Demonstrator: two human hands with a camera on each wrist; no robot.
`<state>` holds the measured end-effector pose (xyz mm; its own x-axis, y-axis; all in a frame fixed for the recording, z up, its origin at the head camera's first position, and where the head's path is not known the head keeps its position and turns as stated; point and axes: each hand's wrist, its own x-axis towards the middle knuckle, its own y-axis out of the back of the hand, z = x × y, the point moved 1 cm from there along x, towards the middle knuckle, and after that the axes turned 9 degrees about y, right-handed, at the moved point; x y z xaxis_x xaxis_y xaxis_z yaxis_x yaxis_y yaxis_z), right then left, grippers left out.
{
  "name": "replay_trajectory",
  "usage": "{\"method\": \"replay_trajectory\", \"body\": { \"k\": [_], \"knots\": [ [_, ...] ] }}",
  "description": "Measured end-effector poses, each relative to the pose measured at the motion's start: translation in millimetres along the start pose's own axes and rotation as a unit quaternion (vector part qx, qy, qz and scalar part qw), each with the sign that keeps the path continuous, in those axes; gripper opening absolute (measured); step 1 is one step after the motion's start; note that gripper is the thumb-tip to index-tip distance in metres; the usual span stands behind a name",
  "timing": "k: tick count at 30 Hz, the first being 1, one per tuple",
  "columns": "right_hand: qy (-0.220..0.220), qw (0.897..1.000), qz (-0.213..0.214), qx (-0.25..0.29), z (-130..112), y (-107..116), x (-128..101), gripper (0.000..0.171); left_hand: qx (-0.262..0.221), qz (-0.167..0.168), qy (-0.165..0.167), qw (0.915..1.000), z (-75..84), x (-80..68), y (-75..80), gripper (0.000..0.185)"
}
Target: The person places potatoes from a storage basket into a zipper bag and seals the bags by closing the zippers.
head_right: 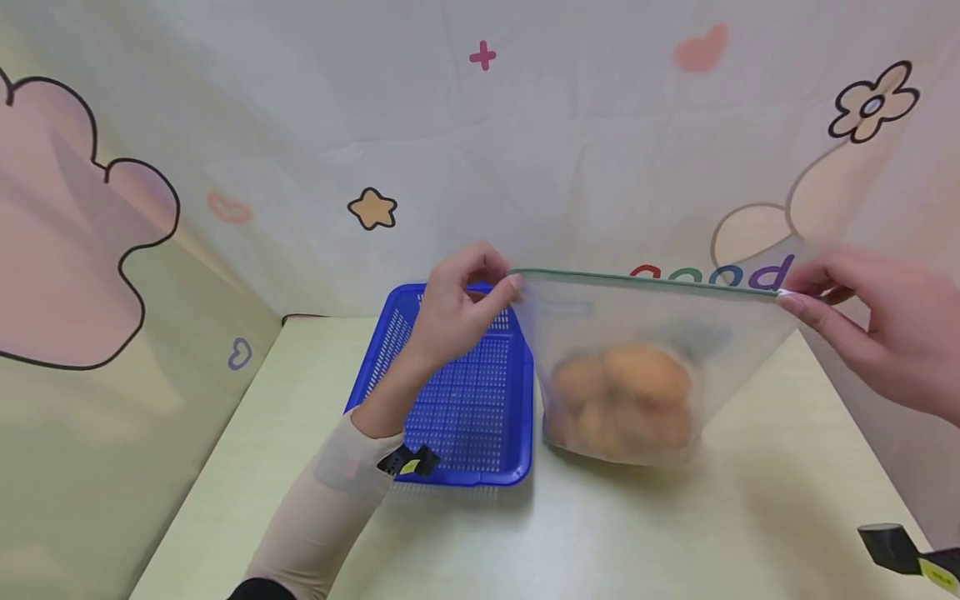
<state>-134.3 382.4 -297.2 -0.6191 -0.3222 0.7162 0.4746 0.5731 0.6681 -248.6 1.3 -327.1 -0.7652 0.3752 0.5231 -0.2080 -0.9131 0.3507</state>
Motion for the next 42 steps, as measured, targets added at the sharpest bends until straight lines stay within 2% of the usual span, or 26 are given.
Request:
{"method": "replay_trajectory", "body": {
  "k": [4, 7, 10, 13, 15, 16, 18, 20, 21, 22, 23, 24, 29, 32, 34, 36, 39, 42],
  "knots": [
    [-0.05, 0.999, 0.011, 0.004, 8.2, -0.4, -6.5, 0.003, -0.001, 0.006, 0.011, 0.9999, -5.8, -0.3, -0.3, 0.005],
    [-0.05, 0.997, 0.031, 0.049, 14.4, -4.5, -6.3, 0.004, -0.018, 0.004, 0.026, 0.9995, -11.7, -0.9, -3.4, 0.006],
    [-0.055, 0.989, 0.06, 0.125, 21.0, -10.7, -4.4, 0.013, -0.032, 0.002, 0.073, 0.9968, -18.3, -2.5, -10.1, 0.012],
    [-0.07, 0.968, 0.092, 0.221, 28.3, -16.3, -5.4, 0.018, -0.023, -0.028, 0.147, 0.9885, -26.0, -7.1, -22.1, 0.031],
    [-0.081, 0.957, 0.107, 0.255, 32.5, -18.3, -7.1, 0.02, 0.001, -0.07, 0.196, 0.9781, -31.0, -12.7, -32.5, 0.052],
    [-0.081, 0.946, 0.117, 0.291, 34.8, -19.2, -8.2, 0.019, 0.01, -0.095, 0.212, 0.9725, -33.9, -15.6, -37.8, 0.061],
    [-0.078, 0.933, 0.131, 0.325, 37.3, -20.7, -9.7, 0.018, 0.028, -0.141, 0.235, 0.9612, -39.5, -21.1, -48.5, 0.076],
    [-0.078, 0.916, 0.144, 0.365, 37.8, -23.1, -11.1, 0.016, 0.055, -0.169, 0.245, 0.9532, -44.7, -25.8, -57.5, 0.083],
    [-0.077, 0.91, 0.149, 0.378, 37.3, -24.1, -12.0, 0.016, 0.063, -0.175, 0.249, 0.9505, -47.2, -27.5, -61.1, 0.083],
    [-0.074, 0.898, 0.155, 0.404, 36.9, -25.2, -12.9, 0.016, 0.07, -0.177, 0.253, 0.9483, -49.4, -28.7, -64.2, 0.082],
    [-0.074, 0.898, 0.155, 0.405, 35.6, -26.1, -13.6, 0.017, 0.082, -0.175, 0.259, 0.9461, -51.1, -29.7, -66.9, 0.084],
    [-0.074, 0.891, 0.156, 0.419, 34.5, -27.0, -14.6, 0.018, 0.091, -0.172, 0.265, 0.9444, -52.5, -30.5, -68.7, 0.082],
    [-0.09, 0.899, 0.134, 0.407, 30.0, -29.6, -21.8, 0.027, 0.106, -0.149, 0.279, 0.9426, -57.9, -33.0, -73.1, 0.069],
    [-0.113, 0.92, 0.098, 0.361, 30.0, -32.5, -37.7, 0.044, 0.098, -0.143, 0.278, 0.9448, -61.3, -34.4, -74.5, 0.06],
    [-0.131, 0.943, 0.046, 0.301, 29.6, -37.4, -54.6, 0.059, 0.093, -0.142, 0.276, 0.9461, -63.6, -35.2, -75.6, 0.056],
    [-0.138, 0.957, -0.016, 0.256, 29.8, -46.0, -71.6, 0.07, 0.092, -0.145, 0.274, 0.9461, -65.2, -36.1, -76.4, 0.054],
    [-0.146, 0.96, -0.108, 0.212, 29.2, -65.8, -92.0, 0.083, 0.094, -0.149, 0.277, 0.9446, -66.8, -37.5, -76.3, 0.052],
    [-0.164, 0.955, -0.158, 0.188, 27.0, -87.4, -100.8, 0.096, 0.106, -0.16, 0.28, 0.9407, -68.4, -38.4, -74.8, 0.054]
  ]
}}
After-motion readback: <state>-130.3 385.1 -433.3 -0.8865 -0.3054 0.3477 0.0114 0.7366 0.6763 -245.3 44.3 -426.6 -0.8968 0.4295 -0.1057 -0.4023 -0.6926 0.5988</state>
